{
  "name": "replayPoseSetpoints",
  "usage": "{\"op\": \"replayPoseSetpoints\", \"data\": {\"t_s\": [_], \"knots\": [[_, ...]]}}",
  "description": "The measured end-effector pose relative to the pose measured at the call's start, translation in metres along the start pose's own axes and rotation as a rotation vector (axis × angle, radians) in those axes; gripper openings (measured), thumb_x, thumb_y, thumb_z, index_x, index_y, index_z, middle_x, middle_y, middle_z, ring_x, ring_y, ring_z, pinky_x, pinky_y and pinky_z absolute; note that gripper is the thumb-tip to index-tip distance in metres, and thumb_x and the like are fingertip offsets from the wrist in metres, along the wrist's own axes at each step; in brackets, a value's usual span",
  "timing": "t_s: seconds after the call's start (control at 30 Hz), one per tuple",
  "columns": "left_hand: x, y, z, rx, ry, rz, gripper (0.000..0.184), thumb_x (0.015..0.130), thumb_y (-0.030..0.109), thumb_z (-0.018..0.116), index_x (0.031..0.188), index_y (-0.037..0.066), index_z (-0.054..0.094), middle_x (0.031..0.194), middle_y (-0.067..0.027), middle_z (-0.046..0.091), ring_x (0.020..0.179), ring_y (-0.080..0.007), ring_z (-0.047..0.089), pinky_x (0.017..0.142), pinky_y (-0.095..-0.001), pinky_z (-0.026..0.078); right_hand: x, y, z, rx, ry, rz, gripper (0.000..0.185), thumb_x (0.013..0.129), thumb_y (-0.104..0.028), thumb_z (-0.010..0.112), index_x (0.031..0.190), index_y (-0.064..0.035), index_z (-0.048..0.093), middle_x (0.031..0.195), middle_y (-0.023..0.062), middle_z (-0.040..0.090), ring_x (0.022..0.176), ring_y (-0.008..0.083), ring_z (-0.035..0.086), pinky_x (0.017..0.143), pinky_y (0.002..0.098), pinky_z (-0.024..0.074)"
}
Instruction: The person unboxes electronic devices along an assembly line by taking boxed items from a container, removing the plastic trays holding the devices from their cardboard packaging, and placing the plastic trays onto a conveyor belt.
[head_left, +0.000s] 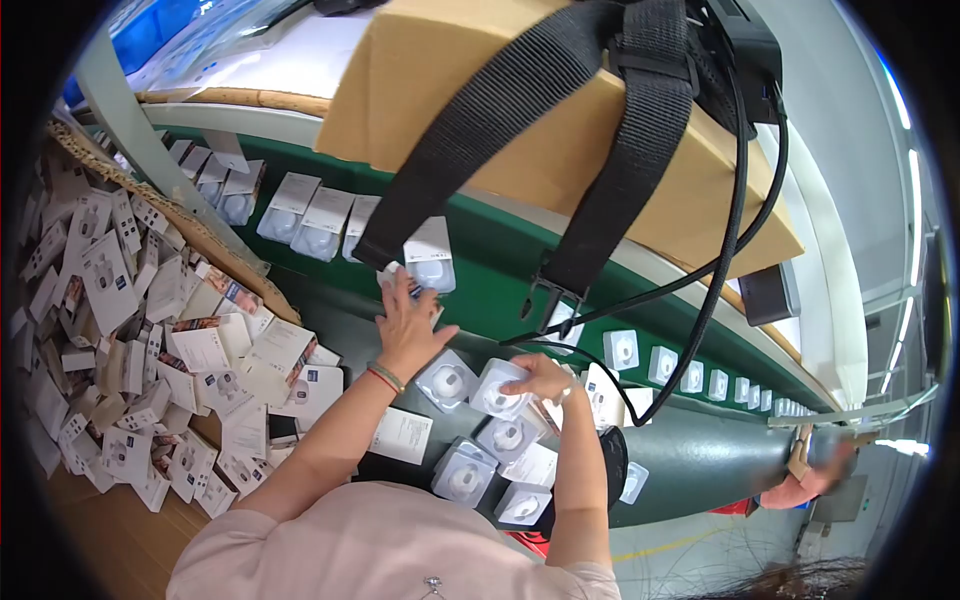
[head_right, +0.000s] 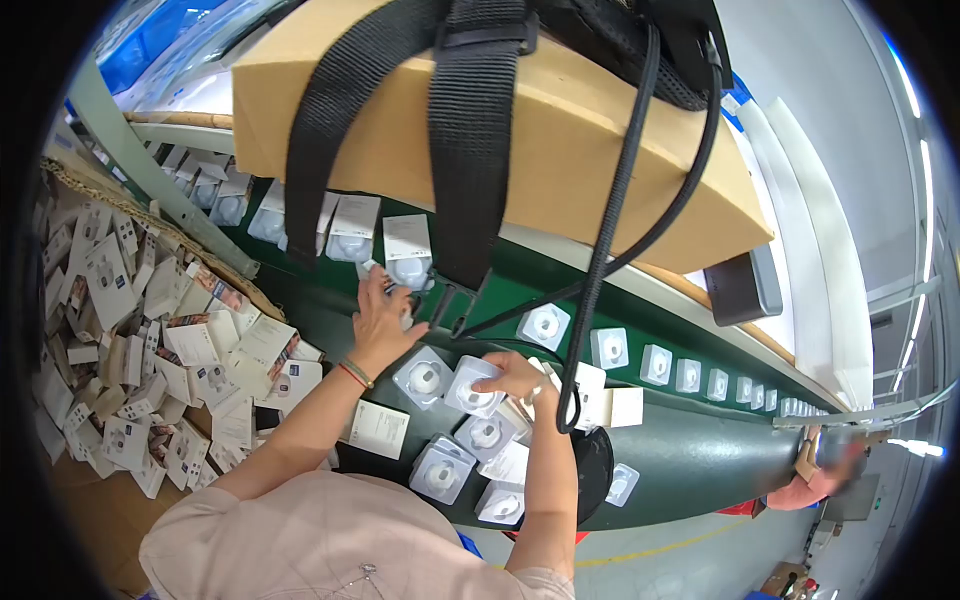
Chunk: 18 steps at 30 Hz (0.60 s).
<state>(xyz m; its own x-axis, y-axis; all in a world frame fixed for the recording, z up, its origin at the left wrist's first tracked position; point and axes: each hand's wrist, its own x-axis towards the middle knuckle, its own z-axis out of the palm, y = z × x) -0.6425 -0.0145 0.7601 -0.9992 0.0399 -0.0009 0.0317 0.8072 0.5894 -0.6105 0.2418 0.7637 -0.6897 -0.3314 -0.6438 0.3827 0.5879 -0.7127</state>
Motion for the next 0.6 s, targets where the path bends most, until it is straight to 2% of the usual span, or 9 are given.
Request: {"op": "replayPoseSetpoints", "data": {"t_s": [0.03, 0.07, 0.13, 0.17, 0.27, 0.33, 0.43, 0.47, 0.6], "knots": [[0.001, -0.003, 0.007, -0.007, -0.006, 0.007, 0.059, 0.067, 0.033, 0.079, 0.115, 0.010, 0.053, 0.146, -0.0239, 0.016, 0.132, -0.0469, 0.023, 0.088, -0.0652, 0.041, 0.007, 0.002, -0.011, -0.181, -0.070, 0.006, 0.040, 0.065, -0.020, 0.082, 0.098, -0.0040, 0.068, 0.086, 0.0058, 0.069, 0.082, 0.0168, 0.064, 0.074, 0.0300, 0.0491], [0.003, -0.014, 0.015, -0.060, 0.046, 0.001, 0.057, 0.067, 0.030, 0.080, 0.111, 0.007, 0.054, 0.145, -0.0244, 0.018, 0.130, -0.0465, 0.026, 0.090, -0.0597, 0.042, 0.013, -0.002, -0.018, -0.176, -0.059, 0.013, 0.040, 0.065, -0.020, 0.082, 0.098, -0.0040, 0.068, 0.086, 0.0058, 0.069, 0.082, 0.0168, 0.064, 0.074, 0.0300, 0.0491], [0.004, -0.028, 0.022, -0.085, 0.131, -0.039, 0.047, 0.066, 0.020, 0.080, 0.099, -0.002, 0.055, 0.143, -0.0261, 0.023, 0.123, -0.0449, 0.039, 0.094, -0.0448, 0.045, 0.031, -0.007, -0.018, -0.618, -0.196, -0.032, 0.048, 0.058, -0.023, 0.081, 0.101, -0.0085, 0.068, 0.089, 0.0083, 0.070, 0.085, 0.0242, 0.065, 0.078, 0.0336, 0.0492], [0.006, -0.043, 0.026, -0.102, 0.241, 0.077, 0.048, 0.066, 0.008, 0.077, 0.106, 0.001, 0.053, 0.142, -0.0233, 0.025, 0.120, -0.0429, 0.043, 0.091, -0.0442, 0.047, 0.041, -0.006, -0.014, -0.640, -0.187, -0.015, 0.056, 0.054, -0.023, 0.080, 0.107, -0.0110, 0.067, 0.097, 0.0112, 0.069, 0.094, 0.0302, 0.063, 0.085, 0.0351, 0.0477], [0.000, -0.064, 0.012, -0.188, 0.191, 0.033, 0.052, 0.065, -0.001, 0.071, 0.112, 0.003, 0.048, 0.139, -0.0210, 0.029, 0.113, -0.0403, 0.049, 0.090, -0.0396, 0.047, 0.045, -0.007, -0.004, -0.609, -0.187, 0.022, 0.063, 0.057, -0.024, 0.079, 0.117, -0.0131, 0.062, 0.113, 0.0149, 0.063, 0.107, 0.0324, 0.058, 0.092, 0.0363, 0.0446], [-0.010, -0.072, -0.004, -0.347, 0.264, -0.048, 0.065, 0.064, -0.007, 0.067, 0.123, 0.007, 0.044, 0.140, -0.0156, 0.028, 0.102, -0.0368, 0.058, 0.081, -0.0390, 0.051, 0.035, 0.002, 0.014, -0.656, 0.349, -0.401, 0.067, 0.059, -0.020, 0.080, 0.121, -0.0106, 0.058, 0.125, 0.0154, 0.053, 0.114, 0.0376, 0.050, 0.097, 0.0397, 0.0421], [-0.015, -0.109, -0.007, -0.589, 0.241, -0.056, 0.061, 0.065, -0.008, 0.070, 0.120, 0.004, 0.048, 0.117, -0.0114, 0.051, 0.090, -0.0213, 0.060, 0.081, -0.0289, 0.050, 0.018, 0.032, 0.037, -0.425, 0.719, -0.364, 0.071, 0.067, -0.021, 0.078, 0.130, -0.0070, 0.048, 0.135, 0.0234, 0.041, 0.123, 0.0381, 0.043, 0.100, 0.0427, 0.0393], [-0.015, -0.114, -0.009, -0.787, 0.136, -0.101, 0.057, 0.065, -0.008, 0.072, 0.118, 0.003, 0.052, 0.103, -0.0078, 0.062, 0.090, -0.0136, 0.059, 0.082, -0.0250, 0.048, 0.001, 0.030, 0.045, -0.404, 0.692, -0.290, 0.072, 0.068, -0.023, 0.078, 0.130, -0.0027, 0.047, 0.137, 0.0259, 0.038, 0.122, 0.0401, 0.043, 0.100, 0.0437, 0.0390], [-0.019, -0.106, -0.023, -0.988, 0.056, -0.069, 0.050, 0.071, -0.008, 0.071, 0.118, 0.002, 0.057, 0.103, -0.0065, 0.061, 0.095, -0.0123, 0.058, 0.082, -0.0242, 0.048, -0.007, 0.048, 0.081, -0.579, 0.692, -0.173, 0.080, 0.066, -0.035, 0.078, 0.132, -0.0051, 0.043, 0.137, 0.0323, 0.033, 0.122, 0.0481, 0.037, 0.103, 0.0485, 0.0344]]}}
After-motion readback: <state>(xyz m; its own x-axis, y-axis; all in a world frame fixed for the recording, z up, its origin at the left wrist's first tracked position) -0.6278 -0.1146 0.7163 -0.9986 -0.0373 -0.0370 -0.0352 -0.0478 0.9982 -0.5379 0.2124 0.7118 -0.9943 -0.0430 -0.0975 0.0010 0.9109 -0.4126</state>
